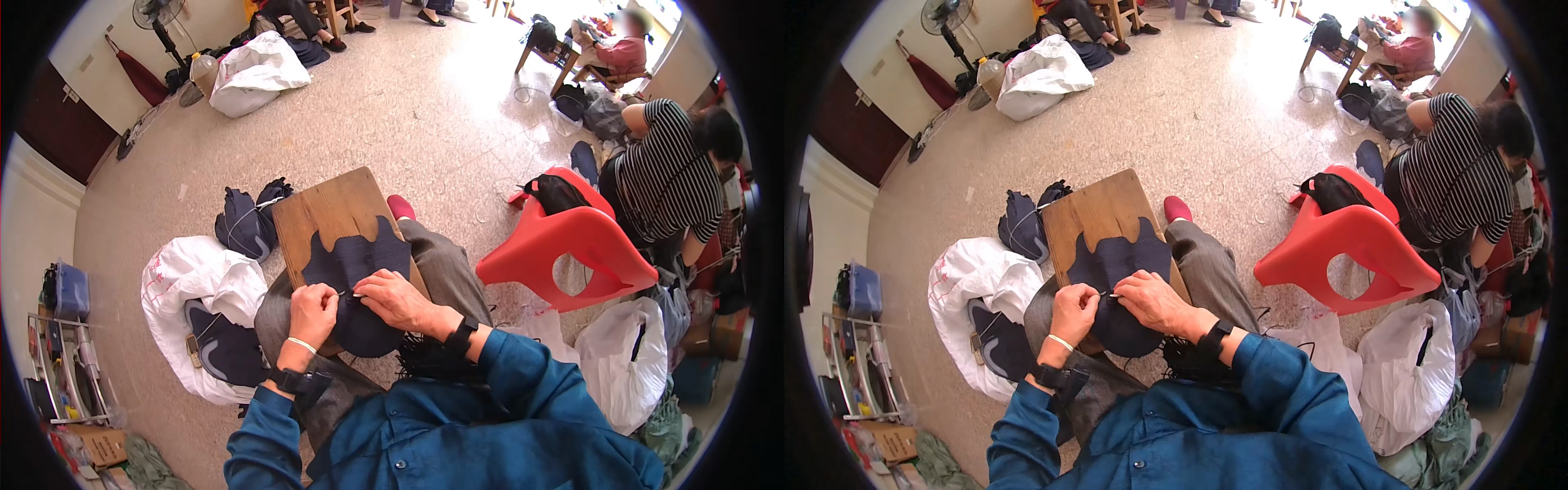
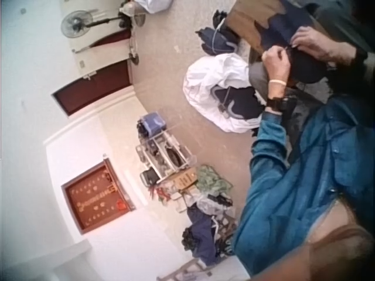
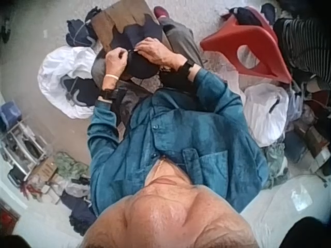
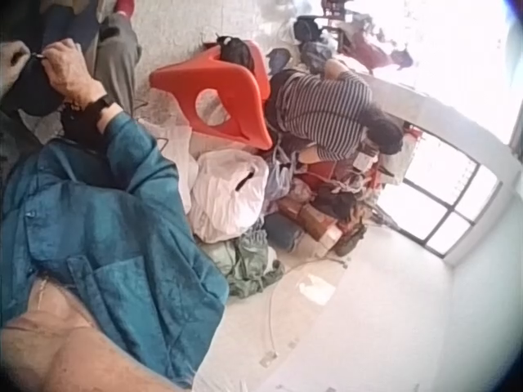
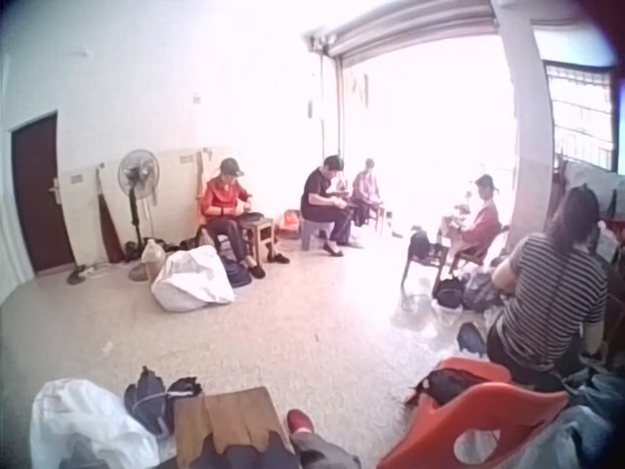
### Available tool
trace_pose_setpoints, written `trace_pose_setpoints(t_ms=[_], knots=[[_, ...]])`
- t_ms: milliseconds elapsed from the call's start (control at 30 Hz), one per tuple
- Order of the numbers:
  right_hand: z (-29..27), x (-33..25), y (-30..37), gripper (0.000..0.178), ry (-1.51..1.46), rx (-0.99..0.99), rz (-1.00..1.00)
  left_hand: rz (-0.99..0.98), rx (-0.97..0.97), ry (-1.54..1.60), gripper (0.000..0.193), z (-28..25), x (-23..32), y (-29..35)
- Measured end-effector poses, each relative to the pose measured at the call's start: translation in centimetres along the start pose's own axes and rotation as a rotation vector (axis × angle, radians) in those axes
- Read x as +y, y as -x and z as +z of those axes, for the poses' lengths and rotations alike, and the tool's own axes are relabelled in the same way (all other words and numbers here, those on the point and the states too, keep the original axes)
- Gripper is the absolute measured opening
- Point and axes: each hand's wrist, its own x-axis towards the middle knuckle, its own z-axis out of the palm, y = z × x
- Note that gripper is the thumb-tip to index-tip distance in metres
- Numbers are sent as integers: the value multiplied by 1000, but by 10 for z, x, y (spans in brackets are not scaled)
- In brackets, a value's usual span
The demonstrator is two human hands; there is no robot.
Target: The recorder is hand-sewing components of a blue shoe upper using a needle and thread.
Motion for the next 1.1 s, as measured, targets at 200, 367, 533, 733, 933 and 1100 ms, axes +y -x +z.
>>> trace_pose_setpoints(t_ms=[200,367,533,733,933,1100], knots=[[2,-5,-7,23,172,-61,-110,-73,-62,-13,5,-2,0,2],[3,-4,-6,23,133,-30,-112,259,-87,-217,4,-3,-7,-11],[2,-1,-8,23,98,-57,-119,108,-142,38,8,3,-12,-12],[2,8,-6,22,-34,-20,-85,-4,-54,-24,8,-5,-4,-4],[8,12,-3,20,-308,141,65,-71,-83,-43,6,-7,-7,-2],[12,16,-7,17,-244,119,-7,171,-31,-197,4,8,3,-16]])
